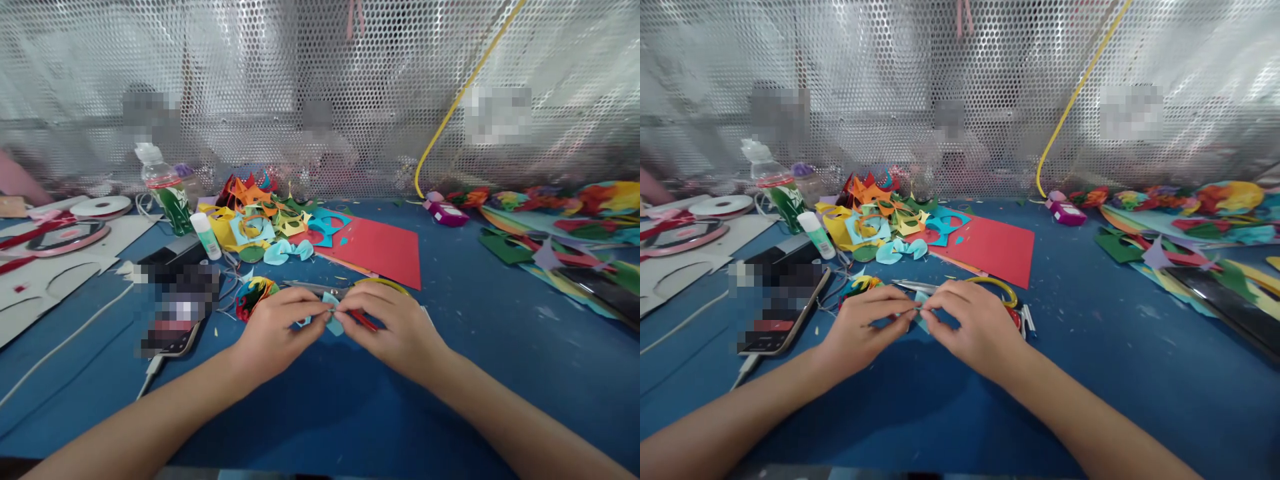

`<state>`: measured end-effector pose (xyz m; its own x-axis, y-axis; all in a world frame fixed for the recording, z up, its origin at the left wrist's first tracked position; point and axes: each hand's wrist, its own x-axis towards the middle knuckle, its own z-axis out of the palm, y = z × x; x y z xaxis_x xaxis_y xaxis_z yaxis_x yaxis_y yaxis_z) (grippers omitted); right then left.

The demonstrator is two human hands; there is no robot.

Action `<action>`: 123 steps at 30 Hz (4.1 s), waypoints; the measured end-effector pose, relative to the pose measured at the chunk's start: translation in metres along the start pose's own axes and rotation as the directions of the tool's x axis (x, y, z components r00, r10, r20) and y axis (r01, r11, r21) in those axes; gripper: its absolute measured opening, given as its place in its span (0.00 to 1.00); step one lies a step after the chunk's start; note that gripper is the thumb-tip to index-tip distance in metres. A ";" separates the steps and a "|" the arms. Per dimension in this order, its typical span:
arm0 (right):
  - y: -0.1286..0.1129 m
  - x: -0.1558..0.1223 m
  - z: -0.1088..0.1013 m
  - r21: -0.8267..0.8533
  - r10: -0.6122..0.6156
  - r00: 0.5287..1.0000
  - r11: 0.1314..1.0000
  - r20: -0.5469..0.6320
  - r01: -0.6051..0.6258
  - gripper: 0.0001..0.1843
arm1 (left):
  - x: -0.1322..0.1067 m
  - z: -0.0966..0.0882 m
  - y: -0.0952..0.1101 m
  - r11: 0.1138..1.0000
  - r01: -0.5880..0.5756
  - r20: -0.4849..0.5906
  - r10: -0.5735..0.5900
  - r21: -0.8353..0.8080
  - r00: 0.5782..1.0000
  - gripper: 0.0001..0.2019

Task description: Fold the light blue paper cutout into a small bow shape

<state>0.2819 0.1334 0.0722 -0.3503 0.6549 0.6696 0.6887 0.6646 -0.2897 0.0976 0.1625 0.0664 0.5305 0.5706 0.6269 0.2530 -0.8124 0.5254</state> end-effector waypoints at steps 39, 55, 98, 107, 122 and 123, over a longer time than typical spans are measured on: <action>0.000 -0.004 -0.003 0.251 0.037 0.990 0.965 0.139 -0.071 0.04 | 0.005 -0.007 0.011 0.905 0.393 0.177 -0.364 -0.163 0.914 0.02; 0.002 -0.004 -0.001 0.123 0.066 0.993 0.989 0.094 -0.077 0.05 | 0.000 -0.003 0.012 0.940 0.301 -0.011 -0.306 -0.161 0.952 0.13; -0.004 -0.004 -0.002 0.261 0.057 0.995 0.962 0.079 -0.076 0.04 | -0.001 -0.003 0.011 0.961 0.211 -0.069 -0.226 -0.181 0.972 0.08; 0.000 -0.005 -0.004 0.169 0.019 0.999 0.985 0.030 -0.023 0.05 | 0.013 -0.005 0.006 0.515 0.643 0.314 -0.587 -0.567 0.746 0.10; 0.000 -0.003 0.001 0.527 0.415 0.901 0.742 0.125 -0.415 0.05 | 0.007 -0.002 0.009 0.607 0.552 0.222 -0.533 -0.572 0.816 0.12; 0.000 -0.003 0.001 0.523 0.414 0.901 0.743 0.130 -0.417 0.06 | 0.007 -0.002 0.009 0.608 0.561 0.227 -0.539 -0.561 0.811 0.12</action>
<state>0.2825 0.1316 0.0695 -0.1125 0.9120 0.3945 0.3260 0.4089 -0.8524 0.1020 0.1596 0.0764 0.4779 0.8733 0.0948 -0.0023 -0.1066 0.9943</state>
